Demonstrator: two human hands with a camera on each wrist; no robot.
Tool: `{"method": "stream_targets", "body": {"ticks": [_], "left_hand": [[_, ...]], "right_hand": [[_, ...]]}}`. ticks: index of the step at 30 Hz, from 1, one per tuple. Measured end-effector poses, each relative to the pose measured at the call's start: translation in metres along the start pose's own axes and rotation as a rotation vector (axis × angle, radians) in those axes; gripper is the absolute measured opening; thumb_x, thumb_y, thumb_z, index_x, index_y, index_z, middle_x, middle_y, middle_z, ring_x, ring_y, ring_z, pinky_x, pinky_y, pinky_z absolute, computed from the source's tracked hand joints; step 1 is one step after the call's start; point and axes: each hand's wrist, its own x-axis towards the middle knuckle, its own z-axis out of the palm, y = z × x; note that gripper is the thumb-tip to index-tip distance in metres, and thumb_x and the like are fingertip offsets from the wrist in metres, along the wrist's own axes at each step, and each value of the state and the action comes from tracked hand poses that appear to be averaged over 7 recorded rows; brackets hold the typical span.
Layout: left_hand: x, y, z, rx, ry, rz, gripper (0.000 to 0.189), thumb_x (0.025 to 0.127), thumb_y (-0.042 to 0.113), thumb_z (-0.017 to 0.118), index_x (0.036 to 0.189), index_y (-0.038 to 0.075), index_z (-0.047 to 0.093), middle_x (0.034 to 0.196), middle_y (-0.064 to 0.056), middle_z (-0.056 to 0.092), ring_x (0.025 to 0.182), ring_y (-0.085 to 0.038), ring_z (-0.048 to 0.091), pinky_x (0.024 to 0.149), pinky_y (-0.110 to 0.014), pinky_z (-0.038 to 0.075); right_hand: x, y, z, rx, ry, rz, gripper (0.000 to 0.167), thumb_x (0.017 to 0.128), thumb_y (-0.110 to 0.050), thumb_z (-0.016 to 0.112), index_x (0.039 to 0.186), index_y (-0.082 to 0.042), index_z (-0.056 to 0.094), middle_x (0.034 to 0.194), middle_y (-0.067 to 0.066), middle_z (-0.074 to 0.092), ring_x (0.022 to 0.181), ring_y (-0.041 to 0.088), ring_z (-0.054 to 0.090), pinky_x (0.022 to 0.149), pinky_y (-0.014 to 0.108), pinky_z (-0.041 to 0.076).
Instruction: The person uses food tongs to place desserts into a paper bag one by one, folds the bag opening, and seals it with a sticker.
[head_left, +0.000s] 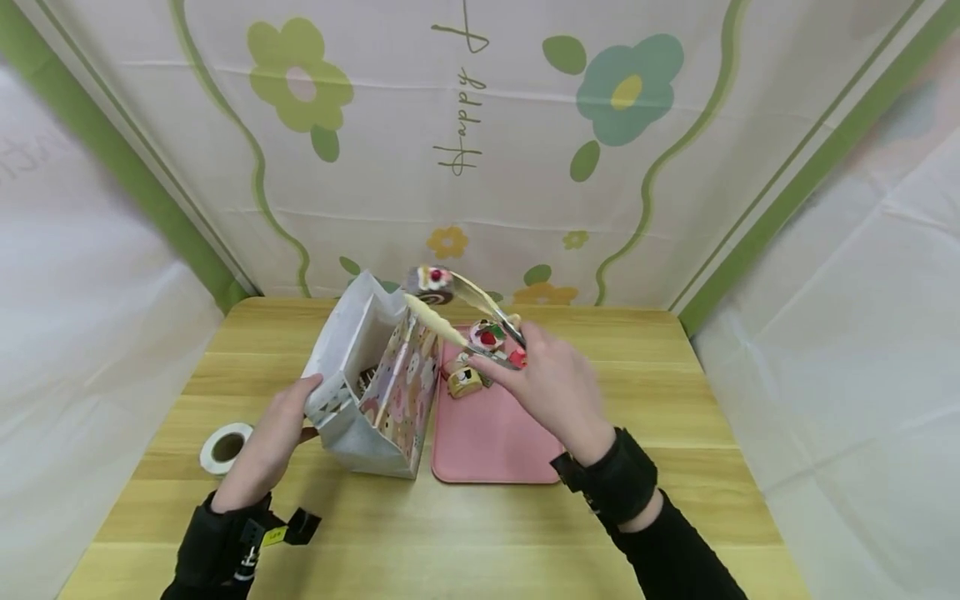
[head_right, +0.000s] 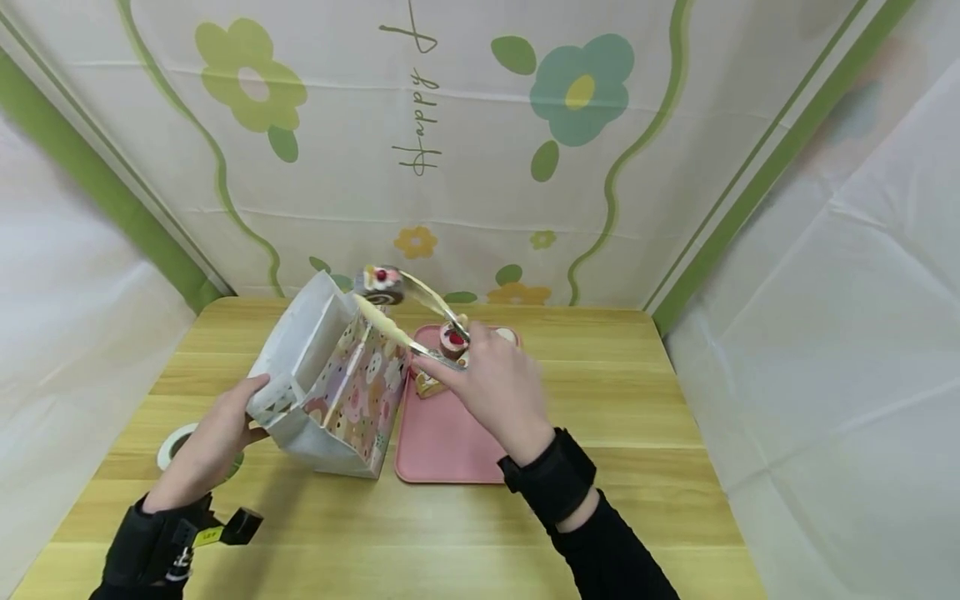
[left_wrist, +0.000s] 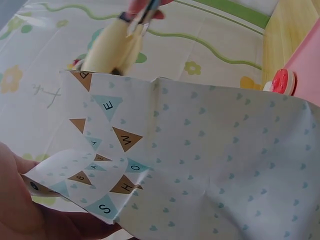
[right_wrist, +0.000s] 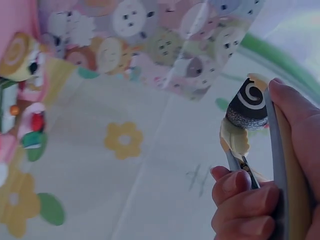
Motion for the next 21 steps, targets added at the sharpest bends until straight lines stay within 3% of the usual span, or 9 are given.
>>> {"method": "stream_targets", "body": {"ticks": [3,9,12,17,21], "left_hand": [[-0.001,0.001,0.0,0.008,0.001,-0.008,0.061,0.108,0.044,0.023,0.134,-0.009,0.041,0.123,-0.019,0.047,0.106,-0.017,0.049,0.095,-0.048,0.041],[0.001,0.003,0.001,0.008,0.001,-0.009,0.064,0.108,0.046,0.025,0.135,-0.009,0.042,0.125,-0.021,0.047,0.108,-0.018,0.049,0.097,-0.049,0.042],[0.0,0.003,0.0,0.012,0.002,-0.003,0.062,0.108,0.045,0.024,0.131,-0.009,0.044,0.121,-0.02,0.048,0.105,-0.018,0.05,0.096,-0.049,0.042],[0.0,0.003,0.0,0.013,0.003,0.0,0.059,0.109,0.042,0.023,0.128,-0.009,0.045,0.117,-0.018,0.05,0.102,-0.016,0.052,0.095,-0.049,0.043],[0.0,0.003,-0.001,0.021,0.0,0.001,0.058,0.109,0.041,0.022,0.127,-0.009,0.045,0.117,-0.018,0.05,0.103,-0.016,0.052,0.096,-0.051,0.042]], "right_hand": [[0.014,-0.02,-0.006,-0.024,-0.038,-0.086,0.069,0.08,-0.08,0.054,0.094,-0.012,0.058,0.059,-0.003,0.043,0.045,0.012,0.039,0.039,0.029,0.03],[0.04,-0.046,-0.014,-0.147,-0.102,-0.233,0.072,0.082,-0.078,0.055,0.101,-0.009,0.063,0.059,-0.004,0.046,0.046,0.012,0.043,0.039,0.027,0.036],[0.051,-0.053,-0.016,-0.251,-0.107,-0.317,0.067,0.083,-0.076,0.055,0.088,-0.009,0.06,0.057,-0.003,0.044,0.046,0.013,0.043,0.039,0.026,0.035],[0.061,-0.061,-0.022,-0.355,-0.165,-0.331,0.063,0.083,-0.075,0.058,0.068,-0.014,0.048,0.056,-0.002,0.037,0.043,0.014,0.041,0.038,0.026,0.03],[0.066,-0.067,-0.029,-0.375,-0.218,-0.303,0.064,0.081,-0.075,0.06,0.064,-0.015,0.043,0.057,-0.003,0.032,0.044,0.014,0.04,0.039,0.027,0.025]]}}
